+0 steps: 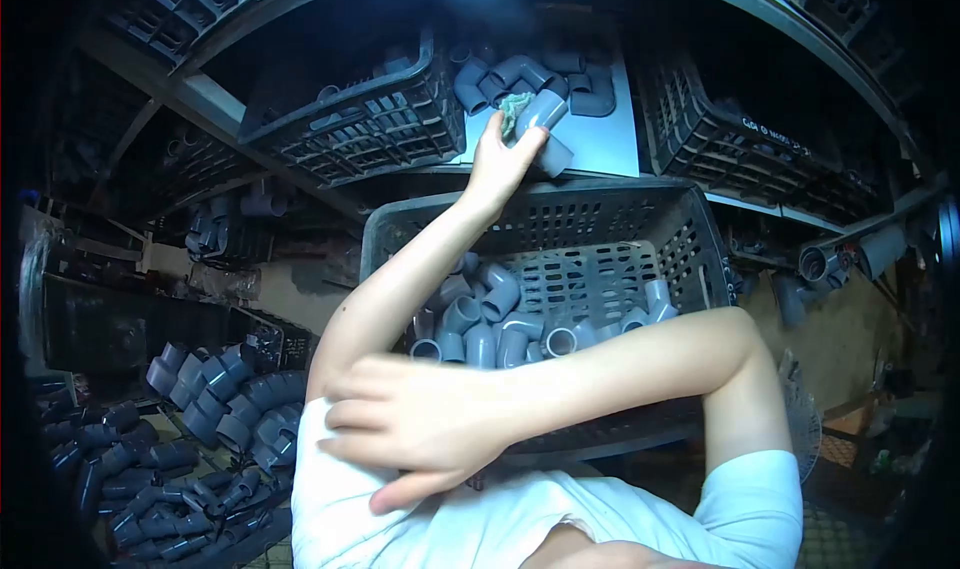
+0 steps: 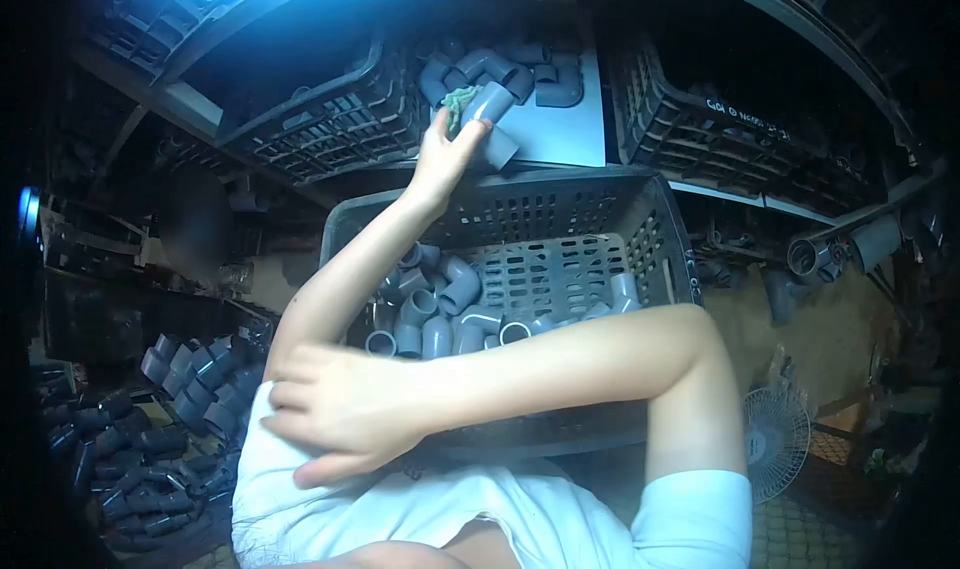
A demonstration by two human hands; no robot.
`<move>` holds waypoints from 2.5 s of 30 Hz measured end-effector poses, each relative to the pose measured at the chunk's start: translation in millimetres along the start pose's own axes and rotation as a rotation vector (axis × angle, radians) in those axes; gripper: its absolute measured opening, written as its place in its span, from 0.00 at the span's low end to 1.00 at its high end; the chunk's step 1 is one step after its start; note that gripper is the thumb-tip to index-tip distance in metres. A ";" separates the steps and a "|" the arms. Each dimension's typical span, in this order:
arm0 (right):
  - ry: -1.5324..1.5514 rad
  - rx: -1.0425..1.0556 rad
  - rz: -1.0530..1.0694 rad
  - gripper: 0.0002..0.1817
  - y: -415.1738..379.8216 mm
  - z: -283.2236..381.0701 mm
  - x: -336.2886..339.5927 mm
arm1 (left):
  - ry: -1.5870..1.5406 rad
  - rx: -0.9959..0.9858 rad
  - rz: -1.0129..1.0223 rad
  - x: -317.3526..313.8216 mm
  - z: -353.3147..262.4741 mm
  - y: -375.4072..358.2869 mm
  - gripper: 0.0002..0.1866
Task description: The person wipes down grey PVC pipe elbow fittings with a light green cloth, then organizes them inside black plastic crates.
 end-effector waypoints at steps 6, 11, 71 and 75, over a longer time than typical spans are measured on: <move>0.496 0.100 0.003 0.18 60.3 28.6 -43.4 | -0.062 0.060 0.114 10.8 -0.7 -3.7 0.48; 0.890 0.211 0.064 0.24 86.9 81.1 -62.0 | -0.087 0.132 0.085 11.5 -18.6 -5.8 0.43; 0.311 0.068 0.646 0.42 132.5 73.2 -24.8 | -0.046 0.177 0.089 14.9 0.4 1.3 0.36; 0.306 0.115 0.673 0.41 131.1 65.0 -27.5 | -0.008 0.155 0.089 12.9 -4.4 0.4 0.35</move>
Point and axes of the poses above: each hand's wrist, its own y-axis towards the middle knuckle, its own x-axis out of the back of the hand, z = x × y, the point moved 1 cm from there along y, towards the middle knuckle, and after that the axes turned 7 degrees about -y, right-handed, at the moved point
